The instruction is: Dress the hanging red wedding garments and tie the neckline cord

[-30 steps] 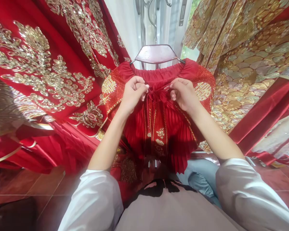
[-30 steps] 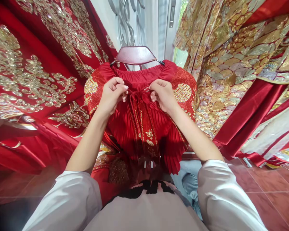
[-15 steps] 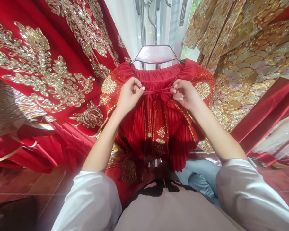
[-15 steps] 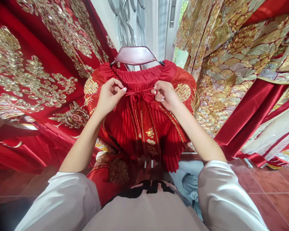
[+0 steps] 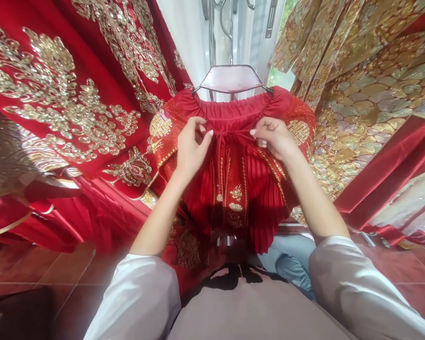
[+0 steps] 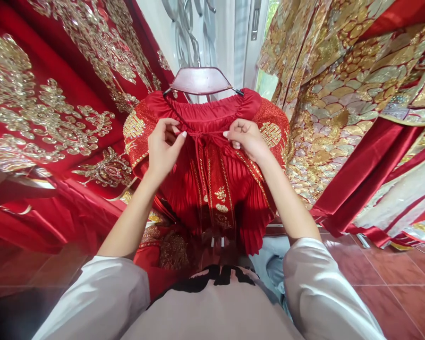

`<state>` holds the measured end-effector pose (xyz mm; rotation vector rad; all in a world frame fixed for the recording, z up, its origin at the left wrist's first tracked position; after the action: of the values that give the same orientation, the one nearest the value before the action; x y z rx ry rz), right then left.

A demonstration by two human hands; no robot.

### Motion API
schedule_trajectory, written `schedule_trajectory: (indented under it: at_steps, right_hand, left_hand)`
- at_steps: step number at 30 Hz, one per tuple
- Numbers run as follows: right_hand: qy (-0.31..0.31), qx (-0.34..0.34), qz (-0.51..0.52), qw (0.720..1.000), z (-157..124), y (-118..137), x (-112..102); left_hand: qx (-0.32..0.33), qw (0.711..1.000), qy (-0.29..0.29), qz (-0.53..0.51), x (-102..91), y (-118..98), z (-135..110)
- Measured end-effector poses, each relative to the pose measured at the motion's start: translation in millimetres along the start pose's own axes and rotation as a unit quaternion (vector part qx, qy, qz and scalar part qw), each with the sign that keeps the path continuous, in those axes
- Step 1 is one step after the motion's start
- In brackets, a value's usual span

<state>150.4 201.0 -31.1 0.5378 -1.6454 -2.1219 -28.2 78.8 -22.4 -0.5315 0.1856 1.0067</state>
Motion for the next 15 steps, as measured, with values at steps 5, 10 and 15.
schedule_trajectory:
  at_steps: [5,10,15]
  right_hand:
    - [-0.194,-0.181,-0.212,0.94,-52.0,0.3,22.2]
    - [-0.125,-0.132,-0.376,0.909,-53.5,-40.7,69.9]
    - [-0.181,-0.022,-0.477,0.86,-36.8,-48.8,81.8]
  left_hand:
    - [0.013,0.991,0.102,0.091,34.3,-18.8,-50.9]
    - [-0.07,0.956,0.218,0.181,59.2,0.4,-80.4]
    - [-0.098,0.94,0.232,0.23,54.4,4.7,-83.1]
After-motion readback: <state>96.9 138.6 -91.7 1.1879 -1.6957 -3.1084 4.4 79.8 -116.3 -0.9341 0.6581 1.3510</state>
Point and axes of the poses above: each hand's wrist, its own z-axis towards the middle knuckle, its own x-axis out of the palm, y = z × x, the point moved 6 cm from there along z, towards the middle knuckle, and after that the axes turned 13 degrees about x, right-handed, at the moved point
